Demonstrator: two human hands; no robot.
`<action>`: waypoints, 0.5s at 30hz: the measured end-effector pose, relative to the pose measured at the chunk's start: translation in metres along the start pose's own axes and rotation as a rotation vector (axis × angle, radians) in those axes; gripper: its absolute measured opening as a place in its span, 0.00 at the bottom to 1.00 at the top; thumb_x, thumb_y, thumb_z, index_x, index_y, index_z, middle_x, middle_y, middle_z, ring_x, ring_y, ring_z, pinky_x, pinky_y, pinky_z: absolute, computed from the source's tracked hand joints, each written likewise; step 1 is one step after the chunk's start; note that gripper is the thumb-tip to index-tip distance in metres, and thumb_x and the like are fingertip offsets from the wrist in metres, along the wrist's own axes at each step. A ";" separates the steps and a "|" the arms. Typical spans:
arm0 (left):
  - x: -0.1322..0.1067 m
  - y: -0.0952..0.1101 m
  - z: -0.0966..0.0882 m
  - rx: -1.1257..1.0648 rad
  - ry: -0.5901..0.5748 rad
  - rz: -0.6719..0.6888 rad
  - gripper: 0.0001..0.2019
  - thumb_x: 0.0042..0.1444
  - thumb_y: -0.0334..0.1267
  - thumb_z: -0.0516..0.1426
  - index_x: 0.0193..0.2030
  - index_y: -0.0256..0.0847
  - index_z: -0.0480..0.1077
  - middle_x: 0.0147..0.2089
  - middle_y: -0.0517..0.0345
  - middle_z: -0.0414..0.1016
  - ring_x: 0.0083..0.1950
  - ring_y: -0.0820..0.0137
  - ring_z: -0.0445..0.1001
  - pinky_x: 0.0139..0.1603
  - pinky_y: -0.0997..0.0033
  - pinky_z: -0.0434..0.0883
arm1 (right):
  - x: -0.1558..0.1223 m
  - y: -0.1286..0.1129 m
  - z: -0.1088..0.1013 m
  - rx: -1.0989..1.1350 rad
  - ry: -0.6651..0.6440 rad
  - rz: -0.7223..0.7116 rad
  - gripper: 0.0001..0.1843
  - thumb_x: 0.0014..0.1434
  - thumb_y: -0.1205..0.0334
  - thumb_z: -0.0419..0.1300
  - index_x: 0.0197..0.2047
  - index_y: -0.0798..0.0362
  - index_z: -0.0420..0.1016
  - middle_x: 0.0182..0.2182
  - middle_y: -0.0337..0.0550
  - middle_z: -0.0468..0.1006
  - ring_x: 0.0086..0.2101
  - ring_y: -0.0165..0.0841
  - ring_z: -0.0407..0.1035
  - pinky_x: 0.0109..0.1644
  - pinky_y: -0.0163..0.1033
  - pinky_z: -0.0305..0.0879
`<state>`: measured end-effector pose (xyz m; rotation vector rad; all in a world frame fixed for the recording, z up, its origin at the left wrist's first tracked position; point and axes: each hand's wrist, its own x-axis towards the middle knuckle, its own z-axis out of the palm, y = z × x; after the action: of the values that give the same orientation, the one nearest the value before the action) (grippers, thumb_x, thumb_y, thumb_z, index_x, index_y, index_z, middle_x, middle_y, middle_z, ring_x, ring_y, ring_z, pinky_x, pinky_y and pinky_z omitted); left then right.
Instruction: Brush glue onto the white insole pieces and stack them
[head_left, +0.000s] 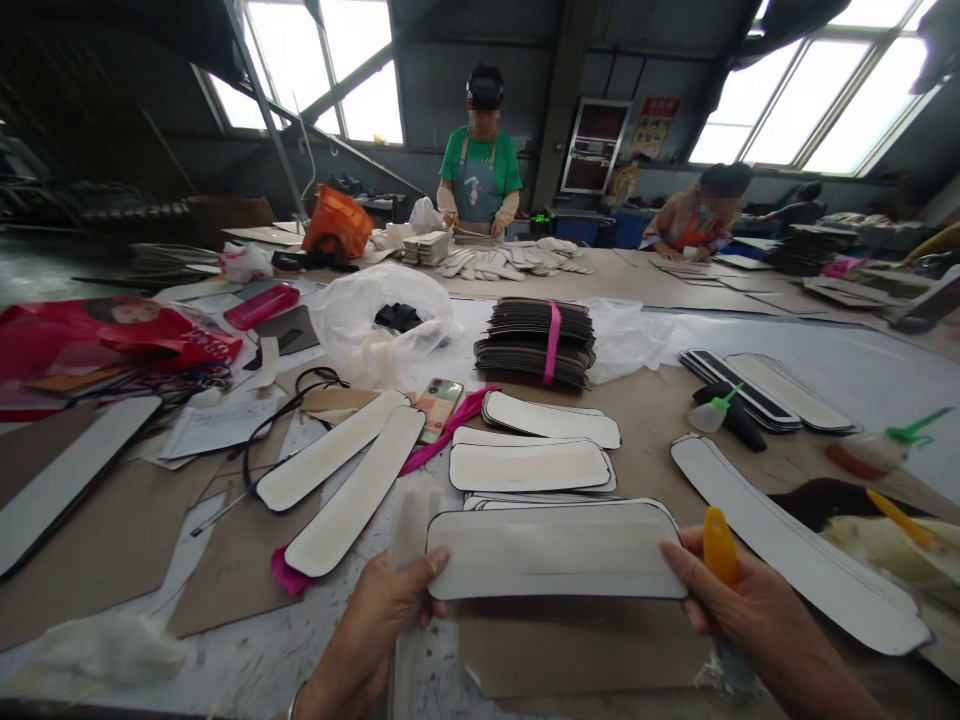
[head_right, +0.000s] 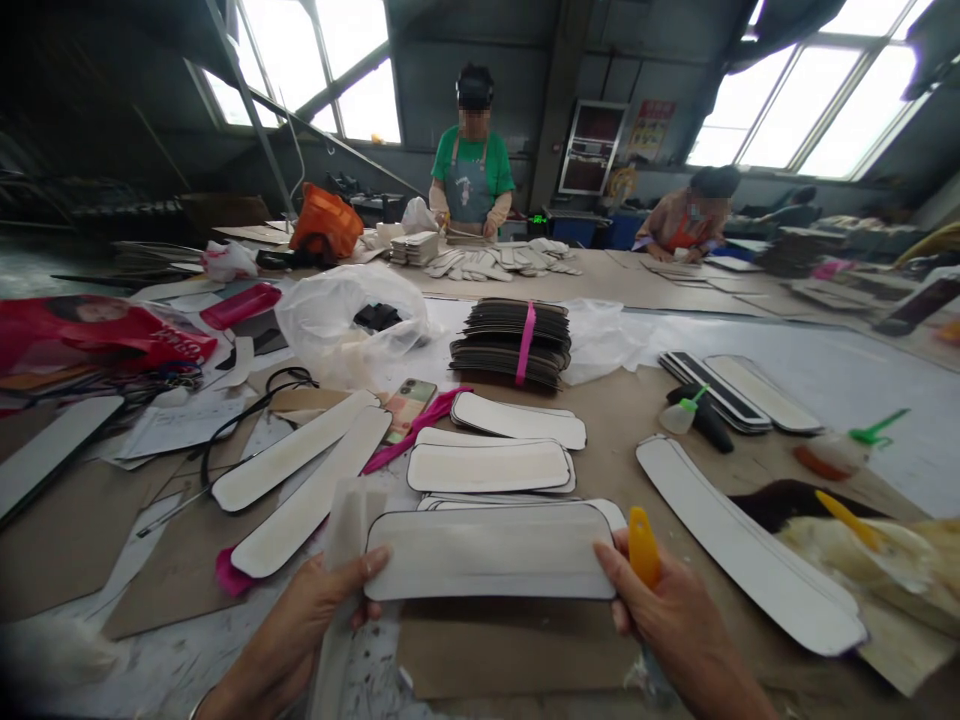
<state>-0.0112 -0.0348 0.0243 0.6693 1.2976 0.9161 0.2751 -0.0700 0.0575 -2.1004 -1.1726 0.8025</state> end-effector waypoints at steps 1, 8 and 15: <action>0.000 0.000 -0.001 -0.009 -0.009 0.003 0.18 0.40 0.46 0.65 0.30 0.32 0.70 0.22 0.59 0.69 0.18 0.78 0.63 0.17 0.81 0.58 | 0.001 0.002 -0.001 -0.007 -0.001 0.003 0.23 0.49 0.39 0.51 0.34 0.51 0.67 0.10 0.32 0.64 0.16 0.32 0.64 0.24 0.36 0.60; 0.000 0.001 -0.001 -0.053 -0.003 -0.062 0.18 0.37 0.45 0.67 0.31 0.34 0.70 0.22 0.61 0.69 0.19 0.78 0.63 0.17 0.81 0.62 | 0.007 0.007 -0.005 0.019 -0.121 0.002 0.22 0.47 0.39 0.51 0.33 0.50 0.64 0.11 0.31 0.63 0.16 0.32 0.64 0.24 0.35 0.60; 0.001 -0.001 0.000 -0.022 0.065 -0.091 0.19 0.34 0.46 0.68 0.28 0.33 0.70 0.15 0.62 0.67 0.16 0.79 0.61 0.16 0.83 0.60 | 0.005 0.003 -0.004 0.020 -0.143 -0.037 0.20 0.53 0.42 0.50 0.31 0.53 0.65 0.12 0.31 0.64 0.18 0.29 0.62 0.27 0.34 0.59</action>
<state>-0.0106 -0.0346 0.0234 0.5623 1.3629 0.8829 0.2820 -0.0680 0.0569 -2.0271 -1.2685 0.9563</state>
